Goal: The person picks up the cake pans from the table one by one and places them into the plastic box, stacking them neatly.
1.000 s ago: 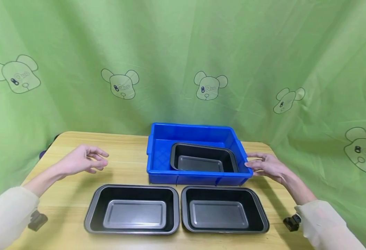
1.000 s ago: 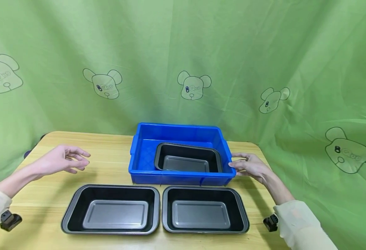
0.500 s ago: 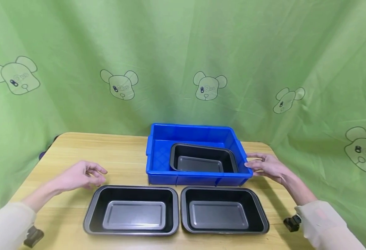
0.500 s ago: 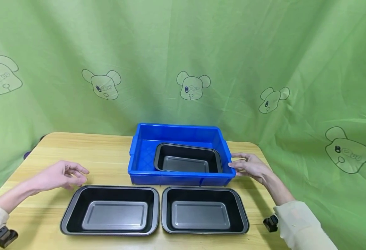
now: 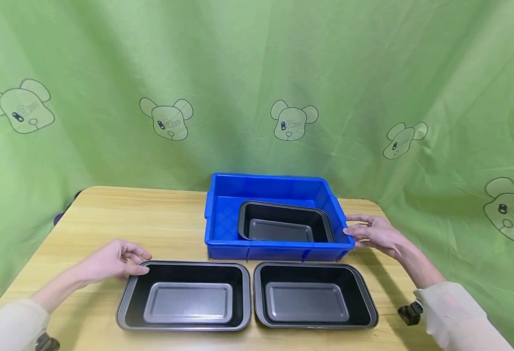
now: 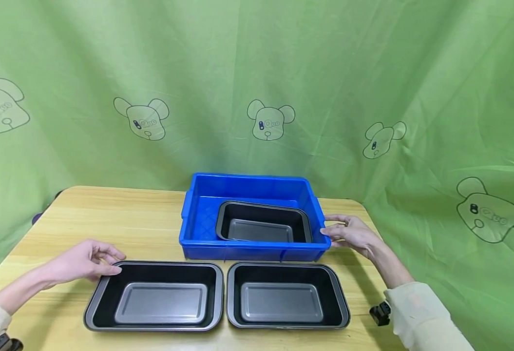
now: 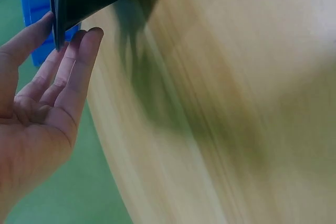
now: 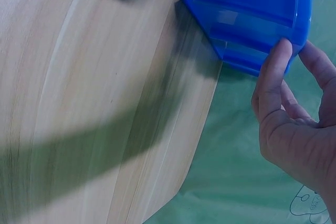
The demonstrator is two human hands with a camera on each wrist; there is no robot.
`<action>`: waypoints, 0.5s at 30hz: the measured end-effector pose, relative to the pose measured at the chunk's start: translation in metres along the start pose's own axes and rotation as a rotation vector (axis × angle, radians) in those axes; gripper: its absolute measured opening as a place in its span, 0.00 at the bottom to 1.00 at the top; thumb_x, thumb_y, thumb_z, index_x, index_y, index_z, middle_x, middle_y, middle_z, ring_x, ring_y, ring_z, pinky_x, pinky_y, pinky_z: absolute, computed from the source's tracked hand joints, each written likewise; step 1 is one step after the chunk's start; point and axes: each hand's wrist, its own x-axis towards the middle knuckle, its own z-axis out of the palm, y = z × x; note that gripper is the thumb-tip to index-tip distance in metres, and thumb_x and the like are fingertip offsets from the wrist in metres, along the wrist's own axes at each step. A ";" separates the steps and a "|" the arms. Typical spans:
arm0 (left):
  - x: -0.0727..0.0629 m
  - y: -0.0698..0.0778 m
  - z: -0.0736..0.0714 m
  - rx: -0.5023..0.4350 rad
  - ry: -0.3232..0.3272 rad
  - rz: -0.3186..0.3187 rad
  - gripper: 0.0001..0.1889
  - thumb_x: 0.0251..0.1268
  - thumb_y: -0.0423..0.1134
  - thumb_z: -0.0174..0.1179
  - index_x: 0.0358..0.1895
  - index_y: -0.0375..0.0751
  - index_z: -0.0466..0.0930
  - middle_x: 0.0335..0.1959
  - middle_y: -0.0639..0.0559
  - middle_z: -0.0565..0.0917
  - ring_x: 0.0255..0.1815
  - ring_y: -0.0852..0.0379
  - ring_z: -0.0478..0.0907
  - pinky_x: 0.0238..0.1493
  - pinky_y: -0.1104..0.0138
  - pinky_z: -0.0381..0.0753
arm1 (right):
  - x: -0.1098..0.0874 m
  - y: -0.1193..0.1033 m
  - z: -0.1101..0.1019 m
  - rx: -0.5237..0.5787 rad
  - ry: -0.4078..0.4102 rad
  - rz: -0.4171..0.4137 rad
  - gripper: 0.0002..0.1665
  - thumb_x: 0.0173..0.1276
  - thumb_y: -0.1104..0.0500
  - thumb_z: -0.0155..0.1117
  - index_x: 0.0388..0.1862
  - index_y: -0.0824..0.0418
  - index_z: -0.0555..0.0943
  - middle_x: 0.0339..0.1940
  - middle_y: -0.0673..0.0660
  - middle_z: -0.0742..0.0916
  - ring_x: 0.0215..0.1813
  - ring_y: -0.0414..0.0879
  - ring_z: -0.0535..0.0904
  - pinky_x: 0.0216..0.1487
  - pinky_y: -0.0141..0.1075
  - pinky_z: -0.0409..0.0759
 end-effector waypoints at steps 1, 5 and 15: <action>0.000 -0.001 0.001 -0.002 0.004 -0.006 0.25 0.64 0.35 0.73 0.59 0.22 0.80 0.41 0.46 0.87 0.37 0.64 0.83 0.34 0.65 0.93 | 0.000 0.000 0.000 -0.001 0.000 -0.001 0.47 0.78 0.60 0.65 0.83 0.76 0.50 0.41 0.44 0.93 0.43 0.40 0.90 0.50 0.35 0.93; 0.000 -0.004 0.005 -0.026 0.004 -0.017 0.24 0.64 0.34 0.73 0.58 0.21 0.80 0.37 0.48 0.88 0.33 0.64 0.83 0.30 0.64 0.92 | -0.002 0.001 0.000 -0.003 0.004 0.001 0.47 0.78 0.60 0.65 0.83 0.75 0.50 0.41 0.44 0.93 0.44 0.39 0.90 0.50 0.35 0.93; -0.002 -0.004 0.007 -0.045 0.022 -0.066 0.22 0.66 0.33 0.72 0.57 0.22 0.80 0.33 0.51 0.88 0.30 0.63 0.84 0.27 0.65 0.91 | 0.000 -0.001 0.002 -0.007 0.004 0.006 0.48 0.78 0.60 0.65 0.84 0.75 0.50 0.41 0.44 0.92 0.44 0.39 0.89 0.50 0.34 0.92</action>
